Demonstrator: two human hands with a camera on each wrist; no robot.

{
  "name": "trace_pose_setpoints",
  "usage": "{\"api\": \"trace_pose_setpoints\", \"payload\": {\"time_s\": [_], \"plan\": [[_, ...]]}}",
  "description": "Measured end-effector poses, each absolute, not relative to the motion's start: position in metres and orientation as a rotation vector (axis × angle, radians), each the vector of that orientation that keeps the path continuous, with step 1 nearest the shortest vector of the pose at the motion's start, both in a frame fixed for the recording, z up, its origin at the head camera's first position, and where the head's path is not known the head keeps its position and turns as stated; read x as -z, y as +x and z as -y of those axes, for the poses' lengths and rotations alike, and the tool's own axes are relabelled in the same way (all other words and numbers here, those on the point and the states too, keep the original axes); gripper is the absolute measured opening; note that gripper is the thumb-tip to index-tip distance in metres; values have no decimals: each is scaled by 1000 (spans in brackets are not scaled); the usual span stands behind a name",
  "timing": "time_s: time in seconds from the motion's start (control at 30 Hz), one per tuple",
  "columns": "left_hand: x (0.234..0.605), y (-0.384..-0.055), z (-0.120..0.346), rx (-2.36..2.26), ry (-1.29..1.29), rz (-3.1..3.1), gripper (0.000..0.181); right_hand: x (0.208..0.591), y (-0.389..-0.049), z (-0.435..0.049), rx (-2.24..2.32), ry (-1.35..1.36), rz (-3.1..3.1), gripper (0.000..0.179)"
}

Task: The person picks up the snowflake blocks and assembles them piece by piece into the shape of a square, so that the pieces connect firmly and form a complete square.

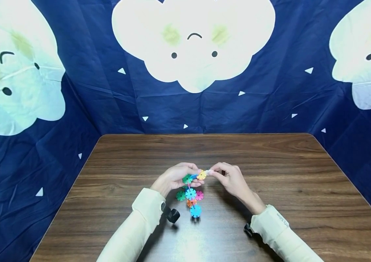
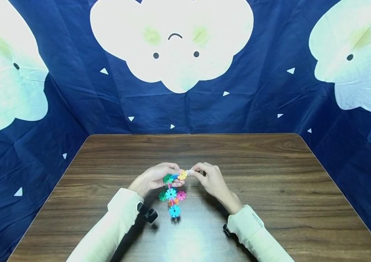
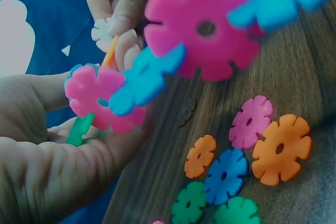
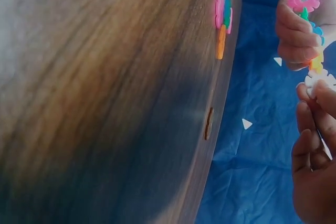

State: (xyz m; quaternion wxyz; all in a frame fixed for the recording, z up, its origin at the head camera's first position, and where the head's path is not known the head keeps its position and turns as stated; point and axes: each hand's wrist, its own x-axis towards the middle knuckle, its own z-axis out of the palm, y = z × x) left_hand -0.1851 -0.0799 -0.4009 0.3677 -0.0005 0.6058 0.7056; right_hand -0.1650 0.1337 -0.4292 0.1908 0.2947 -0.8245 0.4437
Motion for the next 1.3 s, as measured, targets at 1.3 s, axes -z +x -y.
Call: {"api": "trace_pose_setpoints", "payload": {"time_s": [1.3], "plan": [[404, -195, 96, -1842, 14, -1520, 7, 429, -185, -134, -1633, 558, 2559, 19]]}}
